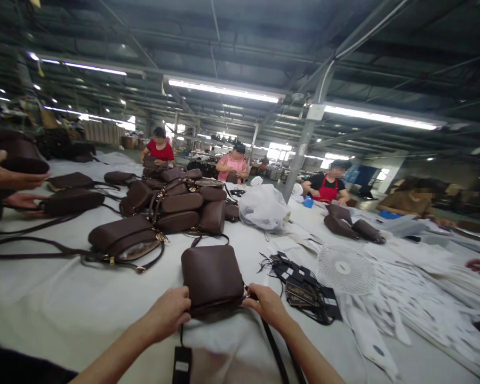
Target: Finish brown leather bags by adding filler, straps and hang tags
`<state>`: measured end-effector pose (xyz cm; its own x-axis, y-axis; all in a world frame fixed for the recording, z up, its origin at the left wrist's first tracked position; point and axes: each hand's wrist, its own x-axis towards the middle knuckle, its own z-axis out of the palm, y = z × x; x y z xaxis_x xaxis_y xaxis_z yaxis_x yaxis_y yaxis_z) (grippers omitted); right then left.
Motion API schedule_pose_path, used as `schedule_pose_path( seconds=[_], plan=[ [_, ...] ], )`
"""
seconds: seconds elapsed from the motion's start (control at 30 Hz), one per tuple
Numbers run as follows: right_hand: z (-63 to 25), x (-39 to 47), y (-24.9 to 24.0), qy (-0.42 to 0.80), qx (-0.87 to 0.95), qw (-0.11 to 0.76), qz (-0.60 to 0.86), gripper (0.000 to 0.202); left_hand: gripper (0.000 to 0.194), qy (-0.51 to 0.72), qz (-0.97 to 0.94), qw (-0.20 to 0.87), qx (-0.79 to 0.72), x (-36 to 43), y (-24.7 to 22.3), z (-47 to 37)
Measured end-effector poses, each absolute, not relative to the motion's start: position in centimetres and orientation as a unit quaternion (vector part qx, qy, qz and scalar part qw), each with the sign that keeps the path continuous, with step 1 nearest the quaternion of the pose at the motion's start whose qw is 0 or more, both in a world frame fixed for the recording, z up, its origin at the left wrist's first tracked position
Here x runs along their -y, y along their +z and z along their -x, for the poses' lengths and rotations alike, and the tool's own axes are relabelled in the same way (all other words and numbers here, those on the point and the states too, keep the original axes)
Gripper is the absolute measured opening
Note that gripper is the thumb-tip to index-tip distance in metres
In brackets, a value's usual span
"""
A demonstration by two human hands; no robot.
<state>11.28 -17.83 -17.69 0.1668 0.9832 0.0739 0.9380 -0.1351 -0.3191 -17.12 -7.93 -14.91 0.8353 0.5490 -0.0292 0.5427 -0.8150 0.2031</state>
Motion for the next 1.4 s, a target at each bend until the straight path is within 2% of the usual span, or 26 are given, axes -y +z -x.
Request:
schedule_pose_path(
  seconds=[0.07, 0.1, 0.2, 0.27, 0.37, 0.43, 0.6, 0.73, 0.83, 0.93, 1.03, 1.07, 1.1, 1.13, 1.17, 1.23, 1.27, 1.33, 1.4],
  plan=[
    [-10.8, 17.3, -18.2, 0.062, 0.629, 0.140, 0.762, 0.012, 0.009, 0.029, -0.948, 0.069, -0.308, 8.9, -15.0, 16.4],
    [-10.6, 17.2, -18.5, 0.054, 0.625, 0.142, 0.766, 0.014, 0.020, 0.052, -0.947, 0.055, -0.313, 9.4, -15.4, 15.8],
    [-10.1, 17.1, -19.5, 0.025, 0.625, 0.156, 0.765, 0.044, 0.063, 0.138, -0.928, 0.027, -0.345, 10.2, -17.9, 14.7],
    [-9.6, 17.0, -20.0, 0.016, 0.632, 0.136, 0.763, 0.062, 0.072, 0.176, -0.913, 0.023, -0.367, 9.7, -20.1, 14.5],
    [-8.8, 16.6, -20.0, 0.008, 0.638, 0.096, 0.764, 0.059, 0.072, 0.213, -0.902, 0.044, -0.372, 8.2, -21.6, 14.7],
    [-8.6, 16.4, -18.6, 0.001, 0.641, 0.122, 0.758, 0.052, 0.067, 0.234, -0.894, 0.072, -0.374, 7.0, -20.5, 14.9],
    [-9.7, 16.5, -10.5, 0.024, 0.676, 0.199, 0.709, 0.031, 0.030, 0.260, -0.879, 0.215, -0.337, 4.2, -11.9, 15.1],
    [-10.4, 17.0, -6.3, 0.072, 0.691, 0.226, 0.682, 0.028, 0.023, 0.173, -0.875, 0.275, -0.359, 2.6, -7.6, 14.9],
    [-10.5, 17.5, -6.5, 0.079, 0.675, 0.245, 0.692, 0.029, 0.025, 0.170, -0.877, 0.246, -0.377, 2.8, -7.1, 14.8],
    [-10.6, 17.6, -7.1, 0.060, 0.677, 0.256, 0.688, 0.026, 0.029, 0.237, -0.878, 0.166, -0.382, 4.7, -6.5, 14.1],
    [-10.3, 17.2, -6.1, 0.020, 0.660, 0.272, 0.700, 0.016, 0.032, 0.276, -0.909, 0.105, -0.293, 7.7, -5.4, 11.9],
    [-10.0, 17.0, -5.4, 0.039, 0.649, 0.290, 0.703, 0.017, 0.041, 0.263, -0.923, 0.109, -0.259, 8.6, -5.1, 10.9],
    [-9.7, 16.8, -4.7, 0.086, 0.635, 0.314, 0.700, 0.019, 0.053, 0.245, -0.932, 0.123, -0.238, 9.4, -4.9, 9.7],
    [-9.5, 16.7, -4.0, 0.151, 0.623, 0.342, 0.687, 0.022, 0.056, 0.236, -0.933, 0.144, -0.232, 9.8, -4.7, 8.6],
    [-9.3, 16.6, -3.4, 0.219, 0.610, 0.374, 0.663, 0.025, 0.049, 0.234, -0.927, 0.177, -0.233, 10.0, -4.6, 7.6],
    [-9.3, 16.7, -2.5, 0.324, 0.588, 0.434, 0.601, 0.033, 0.021, 0.251, -0.893, 0.299, -0.225, 9.5, -4.4, 6.2],
    [-9.5, 16.9, -2.3, 0.353, 0.580, 0.459, 0.573, 0.038, 0.015, 0.260, -0.869, 0.364, -0.214, 8.8, -4.3, 5.8],
    [-10.4, 17.4, -2.6, 0.376, 0.565, 0.495, 0.542, 0.043, 0.028, 0.278, -0.811, 0.484, -0.175, 7.1, -4.0, 5.8],
    [-11.2, 17.7, -3.8, 0.369, 0.553, 0.494, 0.561, 0.046, 0.033, 0.328, -0.733, 0.574, -0.160, 5.2, -3.6, 6.2]
  ],
)
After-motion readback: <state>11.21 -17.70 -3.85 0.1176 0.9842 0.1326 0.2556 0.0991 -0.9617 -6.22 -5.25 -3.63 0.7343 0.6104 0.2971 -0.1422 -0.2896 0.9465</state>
